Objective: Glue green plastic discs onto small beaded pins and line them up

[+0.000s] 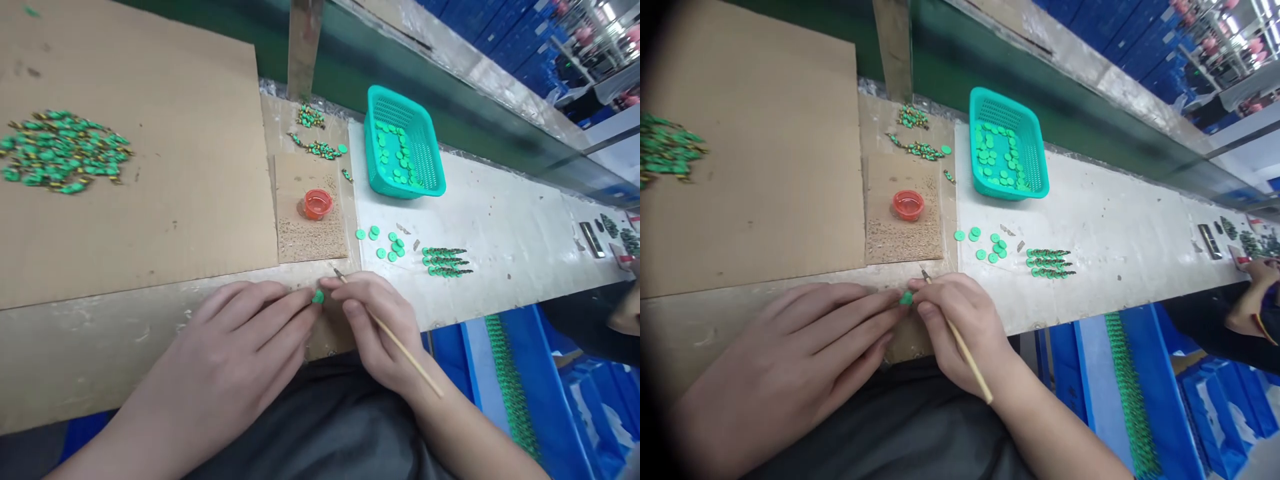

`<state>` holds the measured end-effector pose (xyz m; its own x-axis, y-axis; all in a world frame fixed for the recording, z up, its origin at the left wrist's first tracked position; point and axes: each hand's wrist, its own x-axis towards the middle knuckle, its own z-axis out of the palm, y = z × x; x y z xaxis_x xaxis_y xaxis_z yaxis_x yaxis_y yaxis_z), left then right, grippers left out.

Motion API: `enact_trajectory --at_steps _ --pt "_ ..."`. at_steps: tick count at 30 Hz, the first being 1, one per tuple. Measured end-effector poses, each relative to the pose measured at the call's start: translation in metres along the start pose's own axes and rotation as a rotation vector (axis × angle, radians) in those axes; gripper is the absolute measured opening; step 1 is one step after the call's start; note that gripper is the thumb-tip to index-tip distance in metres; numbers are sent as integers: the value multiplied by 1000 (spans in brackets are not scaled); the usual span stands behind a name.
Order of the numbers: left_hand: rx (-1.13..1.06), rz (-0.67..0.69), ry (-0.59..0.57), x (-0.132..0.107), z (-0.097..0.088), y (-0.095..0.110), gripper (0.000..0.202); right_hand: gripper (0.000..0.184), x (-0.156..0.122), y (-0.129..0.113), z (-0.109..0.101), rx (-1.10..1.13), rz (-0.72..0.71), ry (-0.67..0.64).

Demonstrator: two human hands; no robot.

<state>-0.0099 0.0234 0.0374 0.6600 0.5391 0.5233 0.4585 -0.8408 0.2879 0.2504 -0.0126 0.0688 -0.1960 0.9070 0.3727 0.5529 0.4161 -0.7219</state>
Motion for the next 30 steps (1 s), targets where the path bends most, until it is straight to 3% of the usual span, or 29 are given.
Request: enact_trajectory --at_steps 5,9,12,14,17,20,22,24,26,30 --pt "-60 -32 12 3 -4 -7 29 30 -13 6 5 -87 -142 13" --pt "-81 -94 -10 5 -10 9 25 41 -30 10 9 -94 -147 65" --pt "9 -110 -71 2 -8 21 21 30 -38 18 15 -80 -151 113" --pt "53 -143 -114 -3 -11 18 22 25 -41 23 17 -61 -158 121" --pt "147 -343 -130 -13 -46 -19 24 22 -46 28 17 2 -78 165" --pt "362 -741 -72 -24 -115 -90 28 21 -52 31 18 63 15 209" --pt "455 -943 -115 -27 -161 -138 38 22 -53 33 20 87 27 216" --pt "485 -1067 -205 -28 -191 -172 43 23 -53 34 22 107 22 216" --pt "488 -1134 -292 -27 -202 -190 46 23 -51 33 23 122 17 224" --pt "473 -1132 -354 -23 -195 -196 47 24 -48 31 22 146 17 239"
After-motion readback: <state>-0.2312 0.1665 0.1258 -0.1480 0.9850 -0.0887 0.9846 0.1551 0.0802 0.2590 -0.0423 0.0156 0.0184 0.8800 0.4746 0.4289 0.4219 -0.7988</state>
